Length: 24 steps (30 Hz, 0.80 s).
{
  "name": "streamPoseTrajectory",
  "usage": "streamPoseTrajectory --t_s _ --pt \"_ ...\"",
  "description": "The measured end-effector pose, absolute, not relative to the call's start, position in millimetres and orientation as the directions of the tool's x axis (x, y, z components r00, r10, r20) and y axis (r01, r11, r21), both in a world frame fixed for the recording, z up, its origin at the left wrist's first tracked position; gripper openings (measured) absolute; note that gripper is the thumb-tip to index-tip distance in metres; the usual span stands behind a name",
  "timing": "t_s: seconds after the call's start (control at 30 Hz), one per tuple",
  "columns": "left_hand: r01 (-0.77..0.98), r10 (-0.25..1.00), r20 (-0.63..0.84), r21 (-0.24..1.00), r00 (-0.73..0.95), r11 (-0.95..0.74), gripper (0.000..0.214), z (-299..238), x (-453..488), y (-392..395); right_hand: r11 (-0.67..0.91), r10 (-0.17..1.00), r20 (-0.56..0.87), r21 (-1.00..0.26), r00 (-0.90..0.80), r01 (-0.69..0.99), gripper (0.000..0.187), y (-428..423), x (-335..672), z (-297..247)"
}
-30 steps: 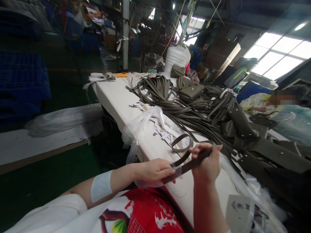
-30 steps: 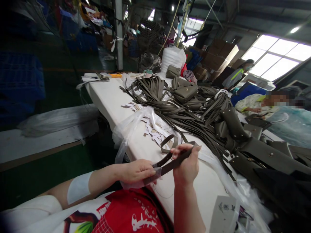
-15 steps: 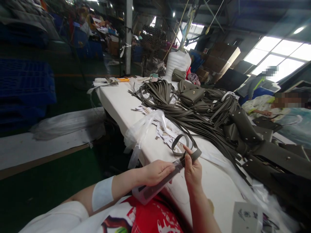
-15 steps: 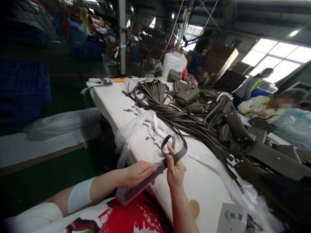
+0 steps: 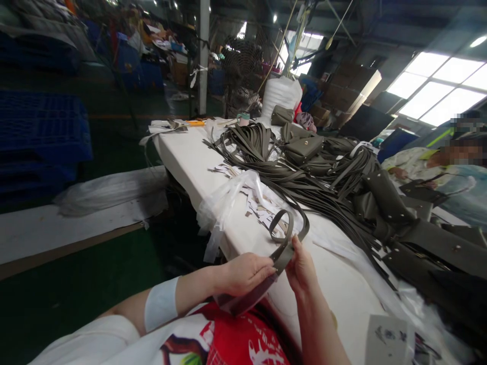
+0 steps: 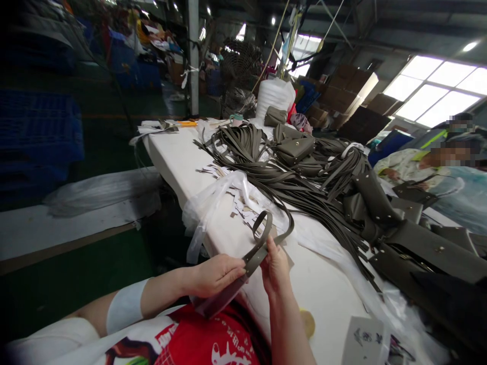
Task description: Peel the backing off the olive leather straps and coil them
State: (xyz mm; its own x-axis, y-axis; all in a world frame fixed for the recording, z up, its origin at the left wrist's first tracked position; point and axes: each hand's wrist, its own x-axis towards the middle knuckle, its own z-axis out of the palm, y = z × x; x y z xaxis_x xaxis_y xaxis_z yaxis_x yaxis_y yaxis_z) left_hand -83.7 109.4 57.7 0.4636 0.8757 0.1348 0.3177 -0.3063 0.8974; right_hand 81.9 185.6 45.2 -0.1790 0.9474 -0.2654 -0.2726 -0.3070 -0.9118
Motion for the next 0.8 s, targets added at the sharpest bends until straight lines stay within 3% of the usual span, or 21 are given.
streamPoseTrajectory --t_s 0.07,0.13,0.27,0.33,0.43,0.5,0.57,0.67,0.8 --pt "0.289 0.867 0.132 0.91 0.48 -0.298 0.045 60.2 -86.7 110.5 -0.439 0.893 -0.37 -0.843 -0.257 -0.31 0.047 183.7 81.8 44.6" --pt "0.203 0.843 0.105 0.948 0.528 -0.245 0.048 61.0 -89.8 111.5 -0.495 0.856 -0.388 -0.804 -0.341 -0.328 0.046 181.1 82.4 44.6" --pt "-0.048 0.804 -0.025 0.997 0.594 0.066 0.053 56.1 -93.0 111.2 -0.375 0.897 -0.265 -0.88 -0.355 -0.292 0.037 178.9 86.5 46.3" --pt "-0.085 0.792 -0.093 0.98 0.604 0.179 0.055 52.5 -91.7 110.8 -0.3 0.921 -0.222 -0.928 -0.321 -0.219 0.036 180.3 89.1 46.4" --pt "0.077 0.867 -0.036 0.997 0.497 -0.003 0.054 48.0 -86.8 111.6 -0.217 0.958 -0.192 -0.971 -0.213 -0.1 0.036 183.2 90.6 43.7" --pt "0.275 0.927 0.098 0.939 0.361 -0.207 0.051 45.3 -83.0 112.2 -0.163 0.981 -0.155 -0.984 -0.114 -0.065 0.037 184.0 89.3 40.3" --pt "0.406 0.941 0.197 0.863 0.275 -0.3 0.047 42.7 -79.3 111.4 -0.106 0.994 -0.104 -0.992 -0.03 -0.068 0.037 183.2 86.5 36.7" --pt "0.425 0.937 0.244 0.842 0.249 -0.332 0.039 39.8 -74.2 107.6 -0.053 0.997 -0.059 -0.99 0.045 -0.132 0.038 180.8 82.2 33.3" --pt "0.318 0.96 0.208 0.912 0.187 -0.26 0.04 38.0 -67.2 105.9 -0.044 0.994 -0.067 -0.964 0.08 -0.26 0.038 178.4 80.1 33.1"
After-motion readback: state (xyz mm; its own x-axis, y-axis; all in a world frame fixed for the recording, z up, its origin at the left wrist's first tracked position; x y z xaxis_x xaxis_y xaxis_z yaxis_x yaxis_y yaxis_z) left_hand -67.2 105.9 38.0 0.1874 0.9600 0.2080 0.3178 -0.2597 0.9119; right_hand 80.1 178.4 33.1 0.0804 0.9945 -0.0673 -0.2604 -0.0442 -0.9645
